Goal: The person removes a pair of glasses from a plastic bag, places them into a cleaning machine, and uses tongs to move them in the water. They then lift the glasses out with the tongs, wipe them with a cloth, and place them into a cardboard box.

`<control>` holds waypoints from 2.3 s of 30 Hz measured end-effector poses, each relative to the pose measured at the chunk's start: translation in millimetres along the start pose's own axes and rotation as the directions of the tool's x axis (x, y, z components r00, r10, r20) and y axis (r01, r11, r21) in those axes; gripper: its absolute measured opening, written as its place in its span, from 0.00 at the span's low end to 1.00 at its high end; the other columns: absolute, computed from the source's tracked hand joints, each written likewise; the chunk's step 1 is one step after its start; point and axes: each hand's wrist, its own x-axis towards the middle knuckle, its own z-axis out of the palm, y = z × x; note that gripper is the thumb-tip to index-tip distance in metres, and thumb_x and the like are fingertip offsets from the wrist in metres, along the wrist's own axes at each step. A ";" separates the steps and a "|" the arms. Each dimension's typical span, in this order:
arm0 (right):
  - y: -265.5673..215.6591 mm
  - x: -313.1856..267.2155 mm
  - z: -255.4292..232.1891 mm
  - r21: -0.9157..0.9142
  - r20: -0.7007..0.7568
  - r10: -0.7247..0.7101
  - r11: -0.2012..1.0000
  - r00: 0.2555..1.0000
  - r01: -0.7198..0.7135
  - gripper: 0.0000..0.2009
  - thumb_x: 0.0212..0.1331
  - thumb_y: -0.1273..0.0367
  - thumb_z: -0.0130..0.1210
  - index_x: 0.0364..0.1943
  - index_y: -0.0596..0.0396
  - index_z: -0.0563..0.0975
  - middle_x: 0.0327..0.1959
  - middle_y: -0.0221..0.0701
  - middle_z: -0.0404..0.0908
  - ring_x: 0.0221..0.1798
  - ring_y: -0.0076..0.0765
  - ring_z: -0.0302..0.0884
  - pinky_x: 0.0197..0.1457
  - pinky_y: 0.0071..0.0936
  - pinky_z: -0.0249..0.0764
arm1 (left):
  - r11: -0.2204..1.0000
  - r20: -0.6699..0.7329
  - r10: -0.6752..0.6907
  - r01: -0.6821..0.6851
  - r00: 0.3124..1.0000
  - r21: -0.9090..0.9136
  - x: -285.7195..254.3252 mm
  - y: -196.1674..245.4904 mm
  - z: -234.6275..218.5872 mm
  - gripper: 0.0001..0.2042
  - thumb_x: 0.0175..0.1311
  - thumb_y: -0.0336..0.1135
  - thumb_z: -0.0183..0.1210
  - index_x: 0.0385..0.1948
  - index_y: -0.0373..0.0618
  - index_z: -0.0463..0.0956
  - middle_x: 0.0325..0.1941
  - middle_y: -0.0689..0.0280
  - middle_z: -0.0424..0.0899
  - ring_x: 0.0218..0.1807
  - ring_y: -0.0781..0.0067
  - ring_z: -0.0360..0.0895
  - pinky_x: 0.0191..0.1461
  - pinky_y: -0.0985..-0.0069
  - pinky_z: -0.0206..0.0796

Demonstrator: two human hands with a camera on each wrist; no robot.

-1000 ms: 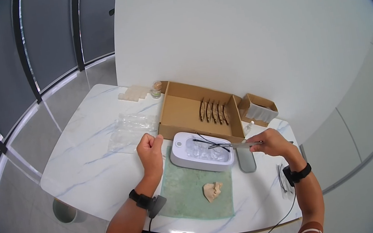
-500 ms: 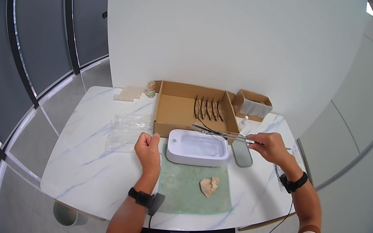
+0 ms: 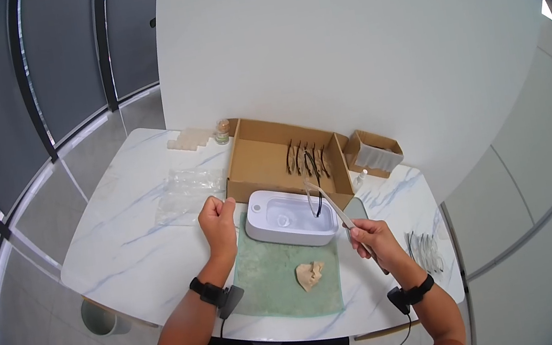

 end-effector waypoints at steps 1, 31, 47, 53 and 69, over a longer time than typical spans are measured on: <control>0.2 -0.4 0.8 0.079 0.017 0.047 0.996 0.999 -0.048 0.14 0.72 0.65 0.56 0.53 0.59 0.81 0.25 0.25 0.77 0.19 0.17 0.68 0.21 0.17 0.61 | 1.000 -0.002 0.003 -0.003 1.000 0.011 0.0 0.0 0.1 0.20 0.64 0.25 0.61 0.18 0.47 0.55 0.20 0.78 0.55 0.25 0.86 0.50 0.27 0.77 0.45; -23.8 8.6 -13.6 0.058 0.154 0.136 0.988 0.979 -0.147 0.13 0.72 0.64 0.56 0.51 0.58 0.82 0.21 0.24 0.77 0.17 0.16 0.65 0.21 0.16 0.58 | 1.000 0.052 0.010 -0.010 0.999 0.001 0.3 -0.8 -2.0 0.19 0.67 0.28 0.61 0.19 0.50 0.59 0.17 0.77 0.60 0.17 0.87 0.53 0.19 0.80 0.47; -64.2 -37.9 6.6 -0.676 0.244 -0.142 0.685 0.959 0.273 0.13 0.63 0.61 0.66 0.47 0.52 0.87 0.26 0.35 0.84 0.24 0.34 0.77 0.32 0.27 0.75 | 0.982 -0.038 -0.100 0.093 0.994 -0.164 11.1 54.0 -1.7 0.19 0.65 0.27 0.61 0.19 0.50 0.58 0.16 0.77 0.59 0.17 0.87 0.52 0.20 0.80 0.45; -40.4 -26.7 29.5 -0.836 0.411 -0.302 0.253 0.860 0.488 0.12 0.59 0.61 0.66 0.45 0.45 0.87 0.32 0.35 0.87 0.36 0.49 0.84 0.38 0.43 0.76 | 0.997 0.026 0.049 -0.047 0.998 -0.067 5.3 76.8 -4.8 0.19 0.68 0.29 0.60 0.20 0.53 0.57 0.15 0.77 0.59 0.14 0.87 0.51 0.17 0.81 0.43; -27.0 -54.5 -34.8 -0.674 -0.193 -0.413 0.715 0.890 0.185 0.18 0.61 0.69 0.63 0.56 0.59 0.80 0.25 0.35 0.83 0.28 0.29 0.82 0.36 0.27 0.76 | 0.984 -0.009 0.151 -0.151 0.989 -0.096 7.3 33.0 6.3 0.19 0.69 0.27 0.59 0.21 0.52 0.57 0.16 0.77 0.59 0.15 0.88 0.51 0.17 0.82 0.44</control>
